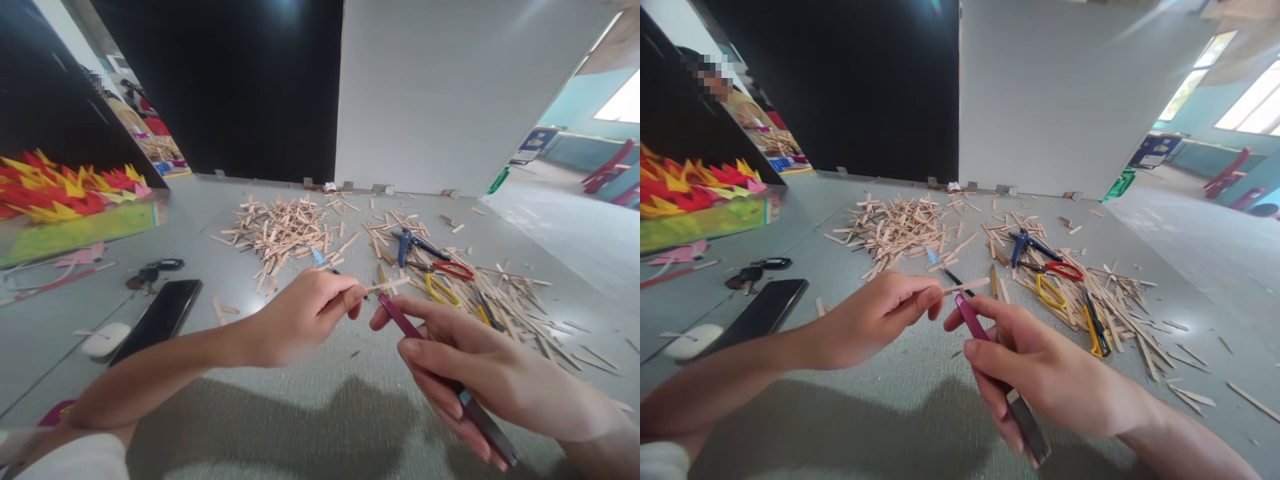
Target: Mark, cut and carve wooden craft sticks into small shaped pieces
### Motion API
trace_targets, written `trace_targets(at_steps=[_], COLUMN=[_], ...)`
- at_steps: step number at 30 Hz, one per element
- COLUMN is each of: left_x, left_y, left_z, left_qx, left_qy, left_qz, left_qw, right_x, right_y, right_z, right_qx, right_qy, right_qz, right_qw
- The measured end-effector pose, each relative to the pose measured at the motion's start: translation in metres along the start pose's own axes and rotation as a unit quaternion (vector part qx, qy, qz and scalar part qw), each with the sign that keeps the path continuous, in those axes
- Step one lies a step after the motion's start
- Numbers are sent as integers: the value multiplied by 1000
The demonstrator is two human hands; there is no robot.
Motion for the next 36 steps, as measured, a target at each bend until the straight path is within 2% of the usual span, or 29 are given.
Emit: trace_targets(at_steps=[5,7,13,20,26,31,33,36], left_x=[5,5,4,1,-2,-5,-7,-9], left_y=[4,5,8,8,13,20,20,15], left_z=[0,0,2,7,12,19,20,17], left_qx=[42,44,12,-33,-60,-109,-112,-111], left_qy=[-50,-49,-12,22,54,112,124,115], left_qz=[34,32,-4,-40,-93,-181,-196,-210], left_qw=[997,997,1000,998,992,971,966,965], right_x=[6,6,-1,-11,-11,-10,-7,4], right_y=[-3,-7,-2,15,16,16,14,3], right_z=[0,0,-1,-11,-17,-21,-21,-16], right_qx=[-38,-61,-63,-29,-32,-68,-79,-153], right_qy=[-28,-30,-19,-17,-53,-87,-97,-123], right_qz=[61,94,138,69,101,210,254,356], right_qw=[997,993,988,997,993,971,959,913])
Point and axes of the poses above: each hand's wrist, its own z-axis away from the middle knuckle, its own y-axis out of the palm, x = y × z, the point moved 8 cm from there along -z, towards the middle knuckle, and after that the axes turned 4 degrees about y, right-handed, at the moved point
